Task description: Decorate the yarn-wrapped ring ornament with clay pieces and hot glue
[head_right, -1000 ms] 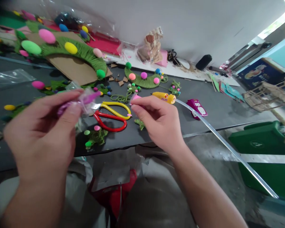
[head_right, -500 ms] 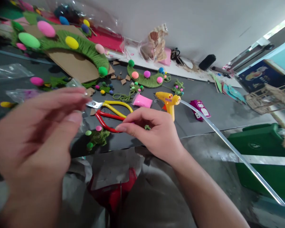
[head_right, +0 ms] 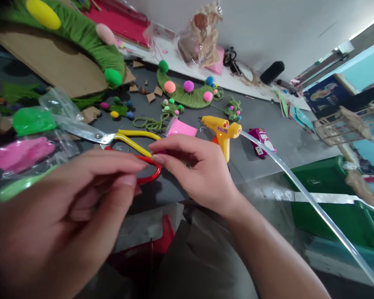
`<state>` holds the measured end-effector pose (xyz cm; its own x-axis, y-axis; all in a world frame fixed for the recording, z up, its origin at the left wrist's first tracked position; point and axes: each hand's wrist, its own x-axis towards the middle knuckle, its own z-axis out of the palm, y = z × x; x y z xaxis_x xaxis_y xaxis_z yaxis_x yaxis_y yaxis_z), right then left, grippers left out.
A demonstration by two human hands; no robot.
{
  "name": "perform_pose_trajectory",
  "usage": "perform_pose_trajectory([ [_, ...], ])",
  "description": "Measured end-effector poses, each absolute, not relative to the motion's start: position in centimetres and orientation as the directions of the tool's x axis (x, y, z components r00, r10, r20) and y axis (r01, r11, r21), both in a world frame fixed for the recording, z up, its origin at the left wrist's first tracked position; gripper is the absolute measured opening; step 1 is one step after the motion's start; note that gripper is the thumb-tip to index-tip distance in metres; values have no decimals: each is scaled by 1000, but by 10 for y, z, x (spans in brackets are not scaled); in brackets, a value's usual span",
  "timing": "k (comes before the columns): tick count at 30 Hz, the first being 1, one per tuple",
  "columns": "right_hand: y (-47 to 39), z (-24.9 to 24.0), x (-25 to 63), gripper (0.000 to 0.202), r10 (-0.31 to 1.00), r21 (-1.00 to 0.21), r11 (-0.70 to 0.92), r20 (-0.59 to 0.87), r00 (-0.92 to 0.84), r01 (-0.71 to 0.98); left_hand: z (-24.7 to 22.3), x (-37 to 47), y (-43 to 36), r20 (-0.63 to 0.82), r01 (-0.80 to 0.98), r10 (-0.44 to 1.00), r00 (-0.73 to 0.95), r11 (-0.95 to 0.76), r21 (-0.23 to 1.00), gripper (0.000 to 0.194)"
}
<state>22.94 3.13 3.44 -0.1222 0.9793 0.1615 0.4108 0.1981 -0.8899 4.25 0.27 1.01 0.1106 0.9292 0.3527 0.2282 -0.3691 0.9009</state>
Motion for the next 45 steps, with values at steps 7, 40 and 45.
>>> perform_pose_trajectory([
  [7, 29, 33, 227, 10, 983, -923, 149, 99, -155, 356, 4, 37, 10, 336, 310, 940, 60, -338, 889, 20],
  [40, 17, 37, 210, 18, 988, -961, 108, 76, -133, 254, 14, 34, 7, 345, 342, 939, 8, -327, 881, 8],
  [45, 17, 40, 216, 23, 983, -932, 179, 155, -100, 314, 16, 35, 8, 243, 174, 968, -71, -227, 958, 9],
])
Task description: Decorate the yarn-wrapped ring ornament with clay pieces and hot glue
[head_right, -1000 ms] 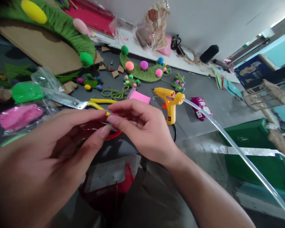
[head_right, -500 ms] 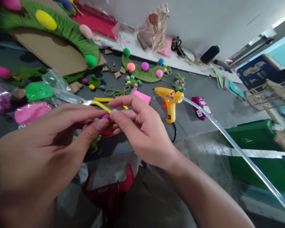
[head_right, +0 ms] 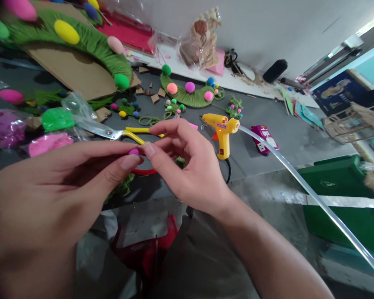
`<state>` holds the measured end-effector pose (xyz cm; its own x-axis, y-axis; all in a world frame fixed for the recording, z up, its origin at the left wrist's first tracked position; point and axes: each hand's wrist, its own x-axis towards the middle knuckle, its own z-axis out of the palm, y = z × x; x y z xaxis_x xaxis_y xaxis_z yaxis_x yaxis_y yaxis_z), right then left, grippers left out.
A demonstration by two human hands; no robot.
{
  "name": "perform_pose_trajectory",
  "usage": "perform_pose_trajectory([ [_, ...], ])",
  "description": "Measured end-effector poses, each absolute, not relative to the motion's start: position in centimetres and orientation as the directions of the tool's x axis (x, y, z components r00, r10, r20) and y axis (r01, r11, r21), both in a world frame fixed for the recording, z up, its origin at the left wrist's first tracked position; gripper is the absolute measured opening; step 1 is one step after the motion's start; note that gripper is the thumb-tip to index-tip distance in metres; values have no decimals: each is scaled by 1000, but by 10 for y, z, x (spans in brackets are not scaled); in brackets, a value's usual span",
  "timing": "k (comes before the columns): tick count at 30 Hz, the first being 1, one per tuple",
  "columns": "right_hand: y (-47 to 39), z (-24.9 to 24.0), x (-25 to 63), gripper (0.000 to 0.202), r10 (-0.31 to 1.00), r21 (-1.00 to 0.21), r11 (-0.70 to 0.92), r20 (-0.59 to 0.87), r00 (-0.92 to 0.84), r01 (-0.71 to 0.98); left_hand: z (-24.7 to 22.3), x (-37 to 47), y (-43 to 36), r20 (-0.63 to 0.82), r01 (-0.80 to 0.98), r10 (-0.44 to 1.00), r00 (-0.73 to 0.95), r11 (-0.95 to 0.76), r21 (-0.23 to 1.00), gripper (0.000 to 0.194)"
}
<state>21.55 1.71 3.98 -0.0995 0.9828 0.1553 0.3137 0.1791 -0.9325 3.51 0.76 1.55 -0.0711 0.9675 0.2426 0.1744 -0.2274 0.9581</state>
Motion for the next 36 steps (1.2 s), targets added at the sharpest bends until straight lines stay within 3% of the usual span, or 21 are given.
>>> perform_pose_trajectory([
  [3, 17, 42, 221, 19, 969, -890, 248, 228, -99, 382, 15, 34, 9, 179, -18, 981, -69, -181, 983, 13],
  [9, 14, 46, 223, 24, 883, -790, 453, 335, -329, 413, 11, 27, 12, 159, -220, 986, 43, -146, 964, 27],
  [14, 13, 47, 226, 31, 890, -762, 453, 356, -285, 462, 7, 22, 12, 95, -255, 987, 128, -60, 965, 6],
  [17, 12, 48, 224, 30, 884, -765, 463, 367, -288, 448, 7, 21, 12, 80, -278, 986, 146, -36, 960, 18],
  [25, 9, 45, 218, 33, 837, -770, 531, 412, -360, 354, 8, 24, 10, -3, -364, 988, 154, 59, 930, 1],
  [30, 11, 42, 218, 35, 823, -741, 556, 429, -372, 375, 10, 25, 9, -3, -417, 983, 185, 81, 905, 5],
  [36, 13, 42, 219, 29, 827, -714, 558, 435, -356, 423, 10, 24, 9, -12, -373, 994, 113, 53, 926, 39],
])
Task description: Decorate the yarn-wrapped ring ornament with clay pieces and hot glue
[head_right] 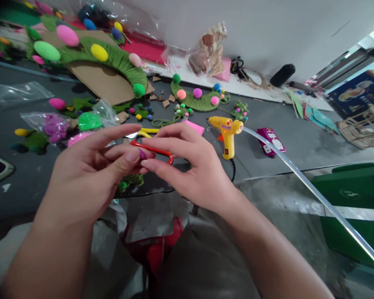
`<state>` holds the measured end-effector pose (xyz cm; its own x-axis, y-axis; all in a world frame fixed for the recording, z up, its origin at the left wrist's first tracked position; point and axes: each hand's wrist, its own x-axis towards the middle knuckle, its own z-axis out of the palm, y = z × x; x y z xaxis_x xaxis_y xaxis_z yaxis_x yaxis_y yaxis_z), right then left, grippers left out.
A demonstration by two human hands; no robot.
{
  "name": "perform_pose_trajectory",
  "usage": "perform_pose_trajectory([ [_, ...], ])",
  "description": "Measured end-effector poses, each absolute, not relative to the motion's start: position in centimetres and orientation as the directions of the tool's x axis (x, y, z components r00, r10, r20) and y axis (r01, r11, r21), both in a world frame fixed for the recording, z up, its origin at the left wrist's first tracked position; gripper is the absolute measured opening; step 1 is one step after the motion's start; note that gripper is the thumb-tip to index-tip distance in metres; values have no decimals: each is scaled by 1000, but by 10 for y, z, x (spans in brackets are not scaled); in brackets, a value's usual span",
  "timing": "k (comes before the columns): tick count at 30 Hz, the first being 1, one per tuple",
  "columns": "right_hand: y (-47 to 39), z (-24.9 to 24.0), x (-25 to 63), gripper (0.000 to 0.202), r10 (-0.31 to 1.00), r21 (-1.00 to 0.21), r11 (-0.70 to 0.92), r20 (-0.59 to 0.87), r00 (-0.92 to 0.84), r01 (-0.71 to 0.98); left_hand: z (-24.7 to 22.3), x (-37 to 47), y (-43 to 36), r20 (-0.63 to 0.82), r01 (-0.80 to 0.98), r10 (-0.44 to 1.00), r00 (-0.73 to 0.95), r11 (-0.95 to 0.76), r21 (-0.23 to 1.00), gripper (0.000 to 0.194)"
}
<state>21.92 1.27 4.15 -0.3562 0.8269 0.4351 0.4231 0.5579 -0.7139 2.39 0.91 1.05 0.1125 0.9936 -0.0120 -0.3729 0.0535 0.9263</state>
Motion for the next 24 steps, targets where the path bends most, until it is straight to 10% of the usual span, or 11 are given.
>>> perform_pose_trajectory([
  [24, 11, 42, 214, 13, 780, -598, 611, 566, -266, 518, 15, 24, 11, -65, -395, 995, 76, 90, 914, 21],
])
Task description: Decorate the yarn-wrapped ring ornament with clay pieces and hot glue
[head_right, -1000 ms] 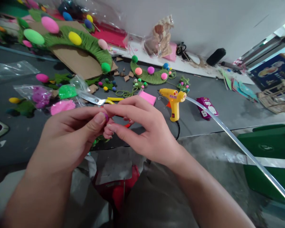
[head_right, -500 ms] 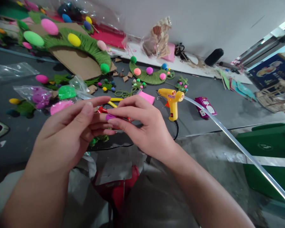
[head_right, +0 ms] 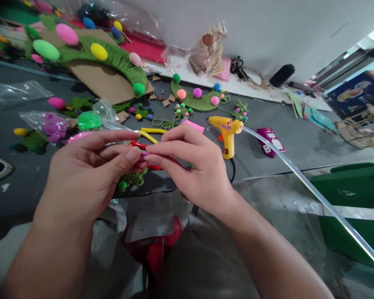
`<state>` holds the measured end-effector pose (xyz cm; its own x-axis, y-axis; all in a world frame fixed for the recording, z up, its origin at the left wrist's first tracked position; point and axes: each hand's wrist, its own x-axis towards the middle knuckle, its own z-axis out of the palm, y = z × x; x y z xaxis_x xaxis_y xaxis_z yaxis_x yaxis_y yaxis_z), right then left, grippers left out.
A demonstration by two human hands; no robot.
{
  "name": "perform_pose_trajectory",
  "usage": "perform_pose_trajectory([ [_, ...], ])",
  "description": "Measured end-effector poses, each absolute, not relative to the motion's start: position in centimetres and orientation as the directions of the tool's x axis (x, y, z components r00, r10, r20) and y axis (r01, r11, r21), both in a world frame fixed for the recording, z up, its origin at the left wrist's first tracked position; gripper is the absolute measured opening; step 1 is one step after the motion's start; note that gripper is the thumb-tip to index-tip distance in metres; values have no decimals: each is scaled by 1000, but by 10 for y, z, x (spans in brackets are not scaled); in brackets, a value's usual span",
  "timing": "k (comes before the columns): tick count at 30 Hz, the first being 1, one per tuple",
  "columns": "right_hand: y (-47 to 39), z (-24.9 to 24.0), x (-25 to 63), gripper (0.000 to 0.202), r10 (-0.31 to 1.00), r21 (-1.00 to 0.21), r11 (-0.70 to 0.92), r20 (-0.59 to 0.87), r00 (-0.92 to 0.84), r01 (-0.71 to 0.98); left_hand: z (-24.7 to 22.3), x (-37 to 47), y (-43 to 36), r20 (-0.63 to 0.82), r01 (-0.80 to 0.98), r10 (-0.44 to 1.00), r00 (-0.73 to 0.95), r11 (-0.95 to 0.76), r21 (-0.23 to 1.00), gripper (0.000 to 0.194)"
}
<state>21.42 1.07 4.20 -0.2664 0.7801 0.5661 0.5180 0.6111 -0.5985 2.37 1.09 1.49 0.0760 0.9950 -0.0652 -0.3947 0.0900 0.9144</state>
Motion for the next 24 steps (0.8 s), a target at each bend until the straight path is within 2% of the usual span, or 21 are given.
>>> perform_pose_trajectory([
  [7, 15, 41, 218, 14, 797, -619, 556, 586, -146, 555, 14, 25, 9, -67, -396, 996, 61, 86, 914, 15],
  [12, 14, 42, 220, 17, 803, -622, 566, 564, -192, 541, 14, 28, 7, -25, -359, 999, 31, 34, 933, 22],
  [17, 12, 41, 218, 18, 814, -650, 573, 522, -255, 500, 18, 33, 6, -43, -285, 998, -44, 28, 958, 18],
  [24, 14, 36, 215, 21, 843, -671, 531, 482, -239, 518, 22, 33, 4, -50, -341, 998, 28, 57, 939, 14],
])
